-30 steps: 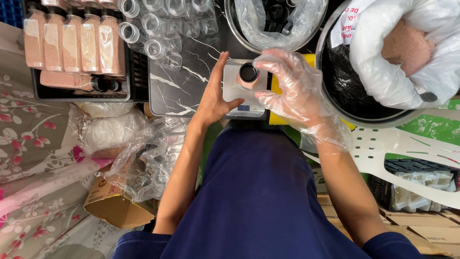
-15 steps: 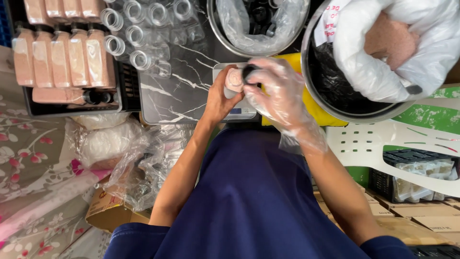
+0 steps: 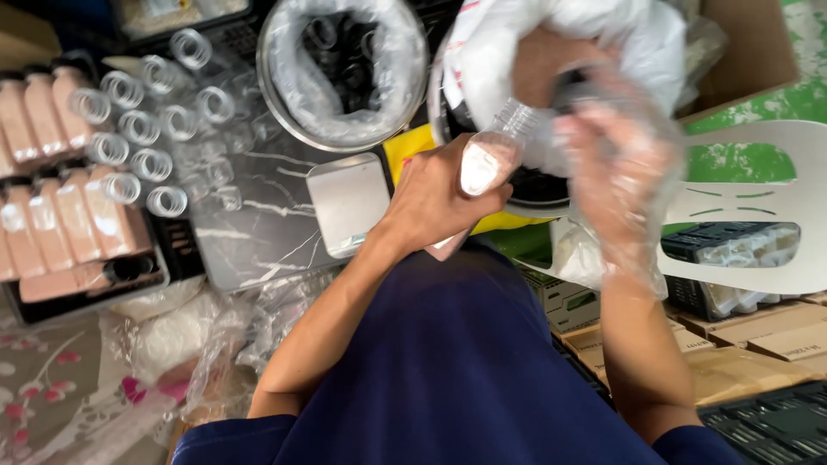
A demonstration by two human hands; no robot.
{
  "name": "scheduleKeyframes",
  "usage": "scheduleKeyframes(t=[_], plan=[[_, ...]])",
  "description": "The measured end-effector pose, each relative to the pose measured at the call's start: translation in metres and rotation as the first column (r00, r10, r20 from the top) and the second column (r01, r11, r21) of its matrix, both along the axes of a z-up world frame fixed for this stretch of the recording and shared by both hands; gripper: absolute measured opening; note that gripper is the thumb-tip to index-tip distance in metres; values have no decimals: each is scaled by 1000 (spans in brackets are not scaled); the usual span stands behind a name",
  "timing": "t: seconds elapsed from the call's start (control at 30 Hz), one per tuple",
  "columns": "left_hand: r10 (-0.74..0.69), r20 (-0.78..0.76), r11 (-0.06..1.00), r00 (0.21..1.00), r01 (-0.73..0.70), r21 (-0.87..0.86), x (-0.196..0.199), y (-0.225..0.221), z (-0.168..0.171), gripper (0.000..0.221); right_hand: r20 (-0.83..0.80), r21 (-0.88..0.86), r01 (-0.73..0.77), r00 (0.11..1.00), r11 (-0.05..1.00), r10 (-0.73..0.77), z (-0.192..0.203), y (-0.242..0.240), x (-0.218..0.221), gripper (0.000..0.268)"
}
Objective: The person scoops pink powder from a large bag into a funnel to fill small bottles, weighs the bottles on a digital scale, and secures the caps by hand.
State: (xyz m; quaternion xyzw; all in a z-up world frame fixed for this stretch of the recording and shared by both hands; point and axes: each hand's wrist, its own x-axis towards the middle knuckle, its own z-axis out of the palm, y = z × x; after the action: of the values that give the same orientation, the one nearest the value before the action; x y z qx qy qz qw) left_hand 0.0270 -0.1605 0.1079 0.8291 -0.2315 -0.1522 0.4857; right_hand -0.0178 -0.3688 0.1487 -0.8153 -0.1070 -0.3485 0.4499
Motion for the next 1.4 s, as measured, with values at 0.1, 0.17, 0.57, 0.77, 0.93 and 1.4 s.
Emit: scheduleKeyframes(t=[0.1, 0.17, 0.57, 0.77, 0.93, 1.4], plan=[[-7, -147, 991, 989, 26, 130, 5, -34, 12, 65, -133, 13, 53, 990, 999, -51, -3, -27, 1, 21], [8, -185, 985, 983, 24, 169, 10, -52, 9, 65, -105, 14, 118, 988, 993, -116, -10, -46, 10, 24], [84, -314, 965, 946, 2, 263, 9, -90, 11, 63, -338, 73, -116, 931, 991, 134, -11, -85, 19, 15], [135, -282, 926, 950, -19, 378, 16, -105, 28, 50, -416, 124, -133, 893, 983, 173, 13, -95, 27, 7], [152, -311, 927, 938, -26, 375, 12, -106, 33, 47, -477, 27, -218, 855, 976, 204, 0, -108, 33, 9], [146, -310, 921, 940, -15, 390, 14, -110, 32, 53, -638, 183, -181, 726, 966, 257, -1, -114, 37, 25]])
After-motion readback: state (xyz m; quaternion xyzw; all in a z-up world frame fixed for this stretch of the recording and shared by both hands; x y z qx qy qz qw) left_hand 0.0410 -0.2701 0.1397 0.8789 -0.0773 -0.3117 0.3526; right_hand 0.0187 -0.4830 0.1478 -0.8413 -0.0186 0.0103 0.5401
